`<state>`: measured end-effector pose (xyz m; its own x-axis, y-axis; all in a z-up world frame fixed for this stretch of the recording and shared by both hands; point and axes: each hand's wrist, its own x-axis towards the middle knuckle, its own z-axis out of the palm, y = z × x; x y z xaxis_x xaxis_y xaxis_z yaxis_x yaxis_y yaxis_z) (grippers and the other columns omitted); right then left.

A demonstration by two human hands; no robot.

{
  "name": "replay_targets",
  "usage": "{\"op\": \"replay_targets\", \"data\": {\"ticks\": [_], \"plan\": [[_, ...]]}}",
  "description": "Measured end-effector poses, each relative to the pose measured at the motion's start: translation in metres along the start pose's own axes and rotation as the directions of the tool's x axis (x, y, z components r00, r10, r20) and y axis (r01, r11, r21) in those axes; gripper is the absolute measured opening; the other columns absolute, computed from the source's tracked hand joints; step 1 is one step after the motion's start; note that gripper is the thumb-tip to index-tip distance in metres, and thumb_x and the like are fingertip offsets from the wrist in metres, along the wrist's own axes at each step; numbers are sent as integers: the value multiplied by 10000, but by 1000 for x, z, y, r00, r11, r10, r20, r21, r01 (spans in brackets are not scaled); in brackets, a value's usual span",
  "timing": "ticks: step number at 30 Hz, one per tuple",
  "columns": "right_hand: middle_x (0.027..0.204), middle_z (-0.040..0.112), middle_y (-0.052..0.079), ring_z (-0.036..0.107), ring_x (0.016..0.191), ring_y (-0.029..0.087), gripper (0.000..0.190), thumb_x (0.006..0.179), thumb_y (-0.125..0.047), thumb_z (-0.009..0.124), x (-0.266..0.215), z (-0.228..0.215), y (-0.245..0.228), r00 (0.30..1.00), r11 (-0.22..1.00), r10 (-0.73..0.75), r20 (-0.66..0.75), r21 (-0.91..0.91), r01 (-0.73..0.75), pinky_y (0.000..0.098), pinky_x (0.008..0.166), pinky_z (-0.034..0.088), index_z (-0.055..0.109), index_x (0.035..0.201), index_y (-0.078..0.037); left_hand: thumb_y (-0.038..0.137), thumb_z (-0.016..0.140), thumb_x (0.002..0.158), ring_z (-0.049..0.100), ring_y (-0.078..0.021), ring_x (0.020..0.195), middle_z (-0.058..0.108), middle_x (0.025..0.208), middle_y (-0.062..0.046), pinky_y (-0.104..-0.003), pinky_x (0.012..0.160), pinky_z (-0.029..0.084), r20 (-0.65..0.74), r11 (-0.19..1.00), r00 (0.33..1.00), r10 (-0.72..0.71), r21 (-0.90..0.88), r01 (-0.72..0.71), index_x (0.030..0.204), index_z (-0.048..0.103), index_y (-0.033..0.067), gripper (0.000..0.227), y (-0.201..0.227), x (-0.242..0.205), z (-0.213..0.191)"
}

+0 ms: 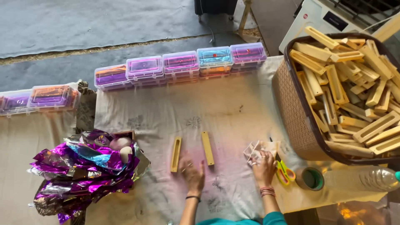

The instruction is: The recorder uses a piece of cloth to clean and polish wooden blocks or parts.

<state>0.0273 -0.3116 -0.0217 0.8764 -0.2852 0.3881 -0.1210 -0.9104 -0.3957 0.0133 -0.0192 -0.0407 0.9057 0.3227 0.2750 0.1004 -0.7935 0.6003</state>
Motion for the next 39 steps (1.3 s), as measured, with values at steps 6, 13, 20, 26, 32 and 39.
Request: {"op": "replay_targets", "data": {"ticks": [6,13,20,26,32,39], "plan": [[1070,709,110,661,1061,277,162,935,-171,677,-22,56,36,959,923,238,156,272,-273,385,947,519,692,1062,-72,203,643,892,349,-400,1432,310,1604,-191,-525,1165,250,176,984,968,179,-54,-172,1549,254,22,785,33,2,44],[1019,709,98,673,924,171,184,965,-76,623,-39,52,-52,907,593,119,404,704,-391,304,824,552,638,1145,-38,115,581,970,497,-255,1198,495,1376,-125,-384,982,399,269,569,924,-271,-730,379,1548,296,65,646,10,-29,93],[1139,689,146,635,1078,297,245,916,-22,610,-15,8,-134,929,772,-350,121,600,212,400,930,505,682,1145,-64,173,470,1129,577,-126,901,608,1073,-46,-293,769,505,610,-444,790,-65,-727,525,1314,544,-74,318,-36,-82,139],[1071,613,172,652,971,332,191,937,-21,614,10,-2,-141,972,709,24,234,681,-181,390,841,541,643,1126,-17,204,428,936,606,-72,796,719,1027,47,-235,684,454,771,-284,573,-277,-636,718,1234,675,181,388,101,-13,-20],[1012,626,175,648,924,346,182,876,-1,621,-16,-15,-156,962,736,-147,231,675,-50,416,792,538,656,1054,-13,284,475,1092,576,-77,745,666,894,20,-255,619,462,531,64,780,-332,-812,580,1178,674,-18,372,51,-24,32],[998,603,189,608,908,376,112,907,13,626,14,7,-149,989,786,11,149,610,-101,435,784,511,602,1016,6,414,449,1092,487,-73,639,594,779,32,-256,536,391,622,142,725,-295,-722,677,1320,683,-10,535,77,-39,3]]}}
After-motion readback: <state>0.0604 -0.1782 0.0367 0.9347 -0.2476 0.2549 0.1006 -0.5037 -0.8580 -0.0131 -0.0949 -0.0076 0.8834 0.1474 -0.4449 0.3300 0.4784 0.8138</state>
